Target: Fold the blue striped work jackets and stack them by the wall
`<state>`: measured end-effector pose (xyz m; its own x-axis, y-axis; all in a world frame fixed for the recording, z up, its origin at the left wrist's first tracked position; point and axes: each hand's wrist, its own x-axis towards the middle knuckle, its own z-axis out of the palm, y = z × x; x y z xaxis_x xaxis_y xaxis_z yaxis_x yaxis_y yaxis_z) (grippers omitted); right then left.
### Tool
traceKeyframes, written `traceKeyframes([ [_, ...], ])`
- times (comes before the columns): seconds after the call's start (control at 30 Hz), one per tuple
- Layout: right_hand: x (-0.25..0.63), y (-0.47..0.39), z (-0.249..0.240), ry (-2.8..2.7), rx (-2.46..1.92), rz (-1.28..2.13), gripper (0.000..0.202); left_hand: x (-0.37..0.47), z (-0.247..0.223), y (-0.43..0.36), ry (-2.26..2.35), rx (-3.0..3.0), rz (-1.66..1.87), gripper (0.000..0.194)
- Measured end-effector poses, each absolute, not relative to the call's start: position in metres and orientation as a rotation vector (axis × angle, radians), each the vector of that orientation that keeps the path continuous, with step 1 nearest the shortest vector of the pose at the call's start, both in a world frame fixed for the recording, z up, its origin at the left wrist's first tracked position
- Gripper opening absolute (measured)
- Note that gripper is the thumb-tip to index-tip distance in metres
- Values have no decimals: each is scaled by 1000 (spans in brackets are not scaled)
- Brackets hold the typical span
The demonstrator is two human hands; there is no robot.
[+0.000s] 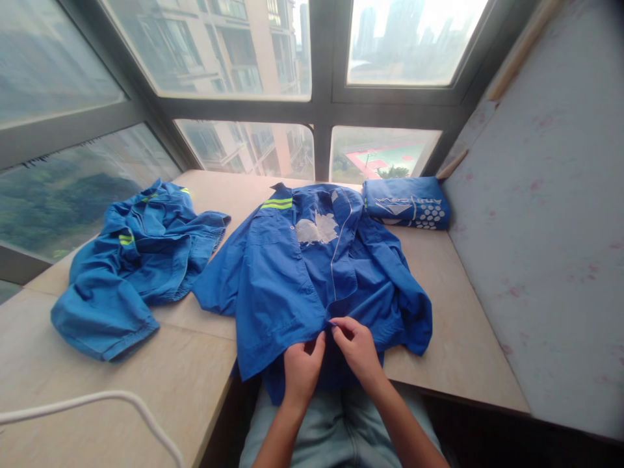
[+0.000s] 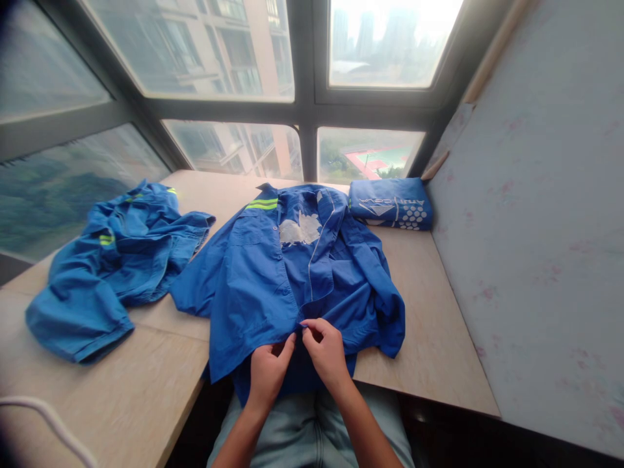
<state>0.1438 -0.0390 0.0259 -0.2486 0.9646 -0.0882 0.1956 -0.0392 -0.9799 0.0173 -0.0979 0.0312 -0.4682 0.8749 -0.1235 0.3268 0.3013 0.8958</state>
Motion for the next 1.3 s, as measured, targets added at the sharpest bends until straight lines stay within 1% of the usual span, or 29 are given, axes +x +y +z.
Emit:
traceKeyframes([
  [0.33,147,-42,28,-1584,-1250,1322,25,19,32,-97,1980,1106,1140,33],
  [0.6,148,-41,23,-1500,-1257,1398,25,20,33,-96,1969,1077,1120,34],
  [0.73,144,-40,22,-1478,-1255,1421,22,22,35,-95,1974,1058,1130,33],
  [1.0,144,-36,27,-1150,-1212,1675,31,20,34,-96,1936,1048,1157,33],
  [1.17,148,-33,32,-1080,-1154,1772,29,21,36,-96,1920,1034,1193,32],
  [1.3,149,-31,33,-1071,-1168,1782,29,21,37,-95,1914,1023,1191,32],
])
